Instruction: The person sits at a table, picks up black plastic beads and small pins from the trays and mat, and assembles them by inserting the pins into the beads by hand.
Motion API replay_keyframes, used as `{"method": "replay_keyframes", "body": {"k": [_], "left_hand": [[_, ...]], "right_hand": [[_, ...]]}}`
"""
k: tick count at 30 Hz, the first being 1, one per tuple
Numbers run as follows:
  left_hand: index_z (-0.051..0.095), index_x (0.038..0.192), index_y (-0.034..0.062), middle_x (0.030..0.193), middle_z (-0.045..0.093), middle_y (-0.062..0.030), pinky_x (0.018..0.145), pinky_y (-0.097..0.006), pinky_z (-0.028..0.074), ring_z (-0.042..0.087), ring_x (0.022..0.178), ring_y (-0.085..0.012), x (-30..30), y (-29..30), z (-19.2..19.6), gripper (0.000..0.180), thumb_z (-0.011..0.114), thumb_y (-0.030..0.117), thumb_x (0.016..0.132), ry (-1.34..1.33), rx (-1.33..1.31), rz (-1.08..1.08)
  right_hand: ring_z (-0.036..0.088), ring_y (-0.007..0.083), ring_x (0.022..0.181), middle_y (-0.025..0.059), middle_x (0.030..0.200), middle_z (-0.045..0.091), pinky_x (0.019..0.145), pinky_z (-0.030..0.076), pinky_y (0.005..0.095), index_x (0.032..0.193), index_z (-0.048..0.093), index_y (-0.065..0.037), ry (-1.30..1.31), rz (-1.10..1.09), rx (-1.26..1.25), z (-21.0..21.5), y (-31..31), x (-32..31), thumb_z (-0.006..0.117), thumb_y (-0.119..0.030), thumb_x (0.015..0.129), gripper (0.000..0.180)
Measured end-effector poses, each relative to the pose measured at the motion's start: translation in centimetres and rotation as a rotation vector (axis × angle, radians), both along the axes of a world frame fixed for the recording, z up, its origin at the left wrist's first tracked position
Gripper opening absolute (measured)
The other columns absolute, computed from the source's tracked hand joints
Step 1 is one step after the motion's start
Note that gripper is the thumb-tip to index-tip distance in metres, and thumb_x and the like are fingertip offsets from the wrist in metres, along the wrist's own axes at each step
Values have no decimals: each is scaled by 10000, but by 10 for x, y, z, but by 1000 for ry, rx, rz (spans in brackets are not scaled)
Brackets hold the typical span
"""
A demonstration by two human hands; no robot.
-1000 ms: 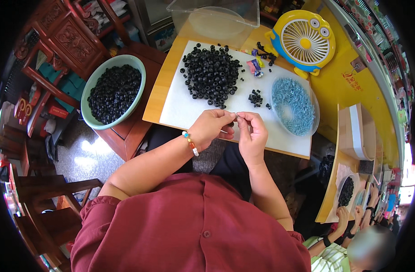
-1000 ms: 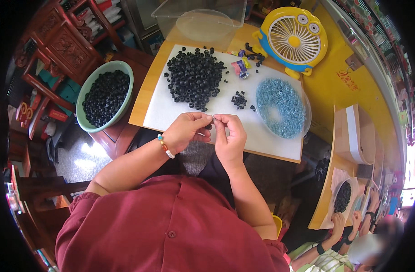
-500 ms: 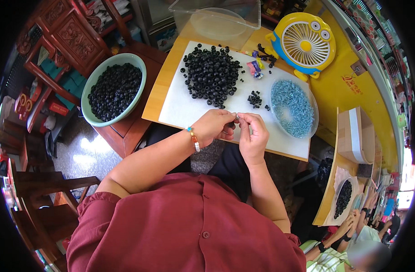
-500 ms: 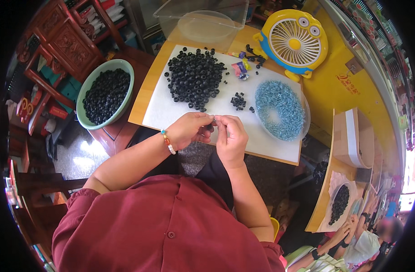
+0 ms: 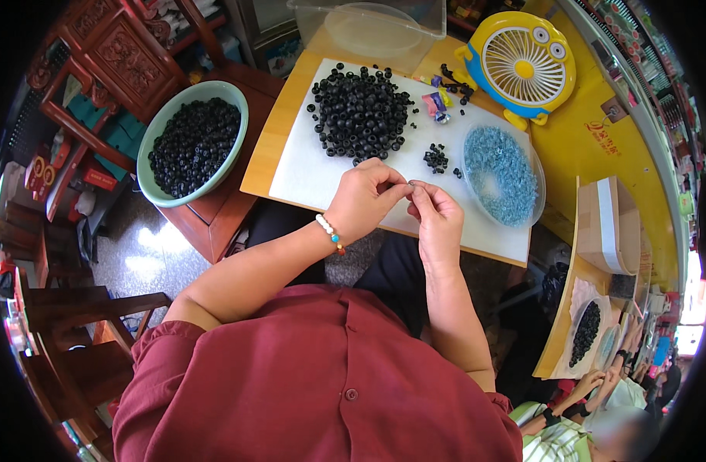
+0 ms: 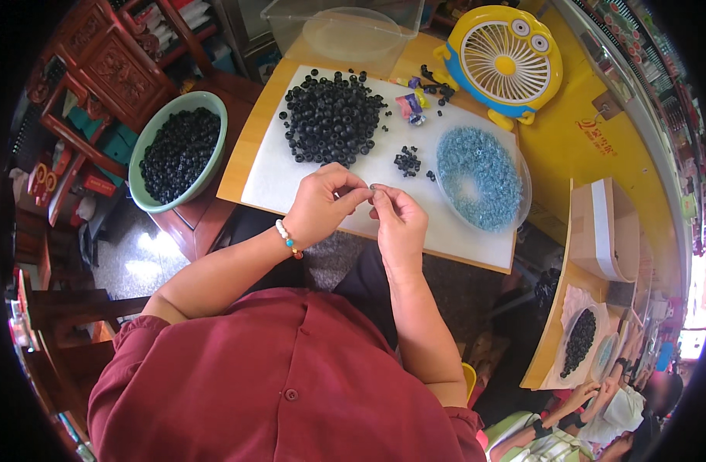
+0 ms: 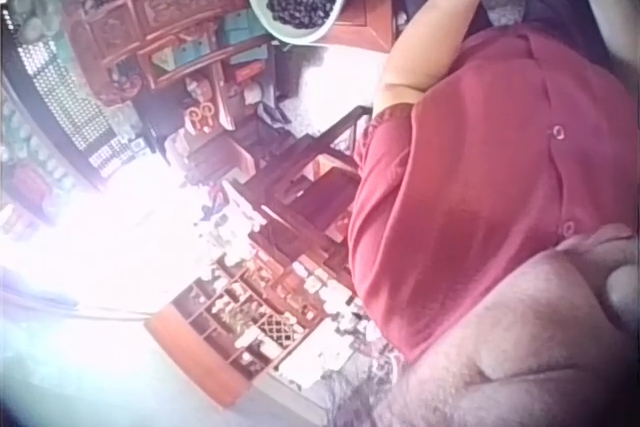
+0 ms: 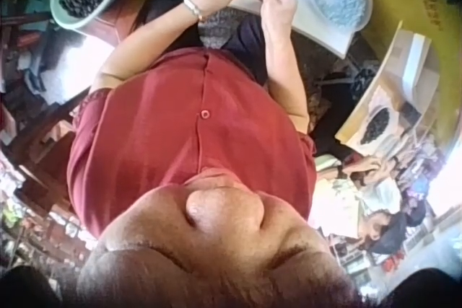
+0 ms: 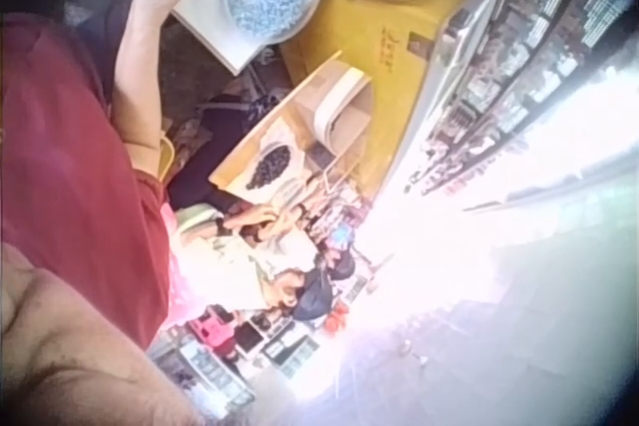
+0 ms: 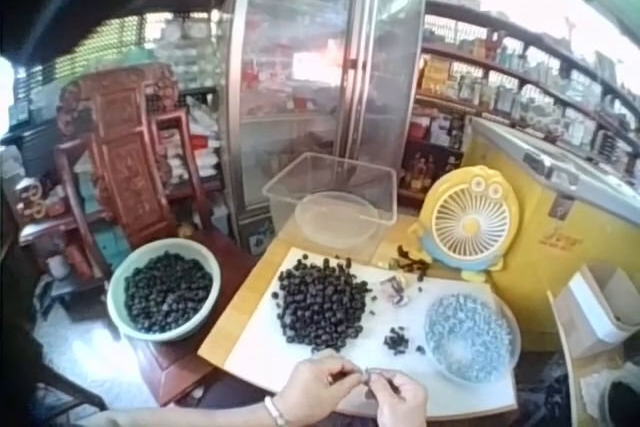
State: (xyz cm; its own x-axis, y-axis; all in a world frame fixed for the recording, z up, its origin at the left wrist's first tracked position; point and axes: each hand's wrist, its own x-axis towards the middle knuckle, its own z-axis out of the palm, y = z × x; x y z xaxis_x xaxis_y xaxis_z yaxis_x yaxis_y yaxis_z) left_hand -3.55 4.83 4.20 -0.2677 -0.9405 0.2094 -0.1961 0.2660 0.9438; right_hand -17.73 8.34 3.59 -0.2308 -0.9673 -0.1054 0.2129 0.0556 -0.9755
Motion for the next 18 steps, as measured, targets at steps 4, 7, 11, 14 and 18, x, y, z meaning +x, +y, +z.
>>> {"method": "replay_keyframes", "body": {"k": [4, 7, 11, 14, 18], "left_hand": [[622, 841, -19, 735, 567, -31, 543, -223, 466, 543, 580, -77, -4, 0, -5, 153, 641, 132, 841, -142, -287, 57], [605, 835, -17, 677, 540, -16, 554, -244, 469, 530, 592, -78, -6, 1, 3, 179, 609, 160, 868, 68, 316, -17], [606, 868, 8, 644, 520, 7, 555, -239, 463, 517, 597, -72, -2, -4, 9, 164, 593, 171, 879, 173, 563, -20], [609, 870, 38, 653, 520, 25, 552, -211, 450, 499, 582, -57, 6, -5, 4, 134, 600, 171, 873, 354, 747, -27], [603, 876, 46, 688, 535, 32, 561, -194, 446, 490, 593, -38, 16, -1, 2, 130, 605, 176, 874, 466, 908, -100]], "right_hand": [[552, 83, 689, 26, 814, 631, 620, 450, 213, 945, 642, 25, 163, -27, -42, 0, 2, 3, 603, -77, 869, 134], [584, 118, 689, 56, 811, 643, 612, 465, 238, 914, 647, -1, 502, -88, -197, -5, 0, 2, 607, -52, 853, 89], [608, 212, 719, 96, 802, 632, 670, 456, 306, 855, 642, -54, 814, -168, -409, -11, -6, -4, 610, -16, 808, 68], [592, 232, 764, 80, 784, 615, 752, 410, 343, 846, 632, -61, 1246, -161, -415, -12, -11, -18, 620, -21, 779, 79], [576, 230, 800, 62, 765, 599, 805, 358, 355, 896, 645, -75, 1346, -113, -387, -17, -13, -25, 631, -33, 756, 147]]}}
